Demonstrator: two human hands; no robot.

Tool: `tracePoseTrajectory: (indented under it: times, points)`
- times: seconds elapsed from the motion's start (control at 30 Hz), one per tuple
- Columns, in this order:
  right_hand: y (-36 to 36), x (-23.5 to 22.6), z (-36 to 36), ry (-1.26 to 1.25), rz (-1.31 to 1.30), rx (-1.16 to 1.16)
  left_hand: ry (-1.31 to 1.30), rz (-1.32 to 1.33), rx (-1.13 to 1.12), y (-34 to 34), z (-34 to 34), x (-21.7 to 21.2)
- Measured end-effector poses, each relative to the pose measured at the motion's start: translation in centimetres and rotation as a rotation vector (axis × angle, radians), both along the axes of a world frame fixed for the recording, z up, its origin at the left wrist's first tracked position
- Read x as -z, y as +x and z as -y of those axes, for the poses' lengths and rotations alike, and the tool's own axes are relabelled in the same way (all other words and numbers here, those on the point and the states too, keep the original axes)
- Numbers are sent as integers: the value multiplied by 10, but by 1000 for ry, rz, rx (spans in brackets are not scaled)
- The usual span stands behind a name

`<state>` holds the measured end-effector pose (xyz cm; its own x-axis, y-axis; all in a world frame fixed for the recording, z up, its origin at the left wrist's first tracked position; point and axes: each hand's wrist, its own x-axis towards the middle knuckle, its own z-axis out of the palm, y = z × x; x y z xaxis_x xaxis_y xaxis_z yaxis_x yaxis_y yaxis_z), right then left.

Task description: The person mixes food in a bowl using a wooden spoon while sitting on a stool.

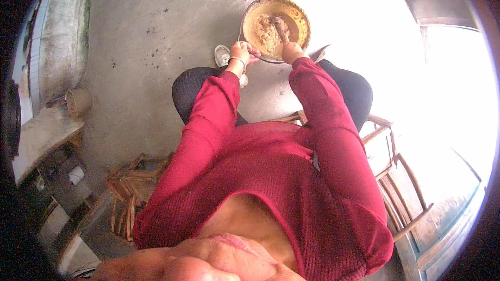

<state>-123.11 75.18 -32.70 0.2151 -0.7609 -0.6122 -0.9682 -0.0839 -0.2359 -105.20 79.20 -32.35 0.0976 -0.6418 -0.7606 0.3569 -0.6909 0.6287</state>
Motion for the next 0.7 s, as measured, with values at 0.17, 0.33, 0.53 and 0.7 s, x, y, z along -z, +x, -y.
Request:
tracePoseTrajectory:
  times: [0.17,0.33,0.53,0.7]
  points:
    - [-30,-13,-34,17,138,-24,-8,20,22,-2,0,-3]
    - [-40,-91,-56,104,140,-11,-7,23,10,-6,3,-9]
    - [-63,-123,-59,95,211,79,-40,3,-36,-7,4,3]
    - [-64,-93,-57,222,132,68,-28,11,-91,-5,1,-10]
